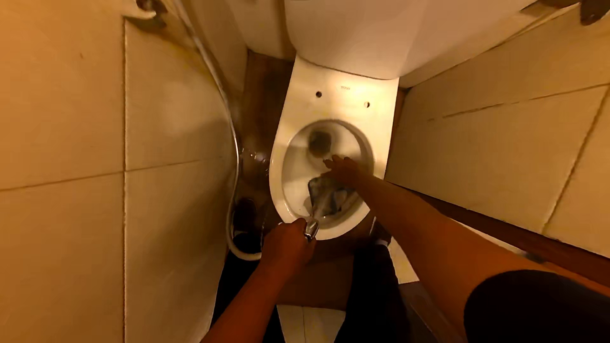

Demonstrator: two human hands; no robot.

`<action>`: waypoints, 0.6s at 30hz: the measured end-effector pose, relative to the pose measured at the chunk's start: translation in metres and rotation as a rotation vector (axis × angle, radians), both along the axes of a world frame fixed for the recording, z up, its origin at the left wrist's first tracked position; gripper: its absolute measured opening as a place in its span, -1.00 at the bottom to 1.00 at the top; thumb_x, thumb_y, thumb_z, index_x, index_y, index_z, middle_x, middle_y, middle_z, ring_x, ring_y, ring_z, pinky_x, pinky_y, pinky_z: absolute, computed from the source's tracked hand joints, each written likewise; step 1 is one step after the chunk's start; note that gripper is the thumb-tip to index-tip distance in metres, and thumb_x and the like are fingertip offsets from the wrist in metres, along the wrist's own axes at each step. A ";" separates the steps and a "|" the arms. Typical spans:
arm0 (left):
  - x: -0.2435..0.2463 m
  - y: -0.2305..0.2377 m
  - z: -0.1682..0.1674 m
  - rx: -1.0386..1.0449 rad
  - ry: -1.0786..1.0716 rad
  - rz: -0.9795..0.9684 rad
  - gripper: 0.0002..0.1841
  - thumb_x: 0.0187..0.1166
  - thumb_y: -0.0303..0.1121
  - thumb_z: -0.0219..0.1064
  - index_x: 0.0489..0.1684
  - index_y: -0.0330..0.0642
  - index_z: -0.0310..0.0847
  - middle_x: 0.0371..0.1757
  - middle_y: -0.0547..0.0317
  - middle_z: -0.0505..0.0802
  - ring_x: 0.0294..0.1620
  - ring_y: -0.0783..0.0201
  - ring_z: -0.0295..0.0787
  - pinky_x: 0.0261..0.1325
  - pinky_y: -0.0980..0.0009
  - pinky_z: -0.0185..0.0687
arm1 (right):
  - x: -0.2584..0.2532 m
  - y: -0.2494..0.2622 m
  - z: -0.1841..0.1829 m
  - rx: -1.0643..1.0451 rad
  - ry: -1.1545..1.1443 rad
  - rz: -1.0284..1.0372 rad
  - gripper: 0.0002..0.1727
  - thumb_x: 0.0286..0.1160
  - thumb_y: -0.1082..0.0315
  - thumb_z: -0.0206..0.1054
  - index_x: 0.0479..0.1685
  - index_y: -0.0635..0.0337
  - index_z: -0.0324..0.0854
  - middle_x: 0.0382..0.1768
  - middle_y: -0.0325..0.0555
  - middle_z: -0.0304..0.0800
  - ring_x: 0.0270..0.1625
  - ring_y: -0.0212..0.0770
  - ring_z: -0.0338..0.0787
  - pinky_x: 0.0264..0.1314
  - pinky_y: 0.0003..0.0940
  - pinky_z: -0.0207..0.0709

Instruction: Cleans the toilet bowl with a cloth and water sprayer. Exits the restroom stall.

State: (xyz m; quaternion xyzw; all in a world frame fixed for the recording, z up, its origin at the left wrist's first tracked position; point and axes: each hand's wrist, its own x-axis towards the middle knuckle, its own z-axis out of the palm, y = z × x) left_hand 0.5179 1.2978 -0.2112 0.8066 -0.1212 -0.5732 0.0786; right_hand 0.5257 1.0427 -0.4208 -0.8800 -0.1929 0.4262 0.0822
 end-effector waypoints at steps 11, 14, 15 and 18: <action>0.009 -0.003 0.004 -0.037 0.028 0.008 -0.69 0.62 -0.06 0.33 0.01 -0.10 0.71 -0.17 0.00 0.87 -0.02 -0.04 0.86 0.01 -0.12 0.72 | 0.009 -0.007 -0.011 -0.112 0.129 0.032 -0.79 0.58 0.48 0.31 0.08 0.32 0.75 0.32 0.16 0.73 0.46 0.26 0.65 0.32 0.24 0.64; 0.006 -0.005 -0.001 -0.041 0.042 0.048 -0.70 0.61 -0.11 0.33 0.02 -0.14 0.71 -0.11 -0.07 0.87 0.03 -0.10 0.85 0.01 -0.19 0.71 | 0.015 -0.012 0.010 -0.108 0.072 0.035 -0.82 0.58 0.47 0.33 0.02 0.33 0.77 0.20 0.19 0.77 0.36 0.29 0.71 0.22 0.27 0.67; 0.005 -0.008 -0.002 -0.022 0.051 0.057 -0.70 0.62 -0.11 0.32 0.04 -0.14 0.71 -0.08 -0.08 0.87 0.06 -0.11 0.85 0.03 -0.19 0.71 | 0.021 -0.015 0.021 -0.079 0.008 -0.009 -0.83 0.60 0.45 0.34 0.00 0.33 0.77 0.18 0.19 0.78 0.35 0.30 0.72 0.20 0.28 0.68; 0.001 -0.018 -0.009 0.023 0.059 0.087 -0.67 0.63 -0.11 0.31 0.11 -0.15 0.71 0.01 -0.10 0.88 0.11 -0.14 0.85 0.08 -0.23 0.71 | 0.045 -0.018 0.064 -0.021 -0.227 -0.198 -0.82 0.69 0.46 0.25 -0.05 0.35 0.75 0.13 0.25 0.76 0.20 0.35 0.79 0.03 0.35 0.71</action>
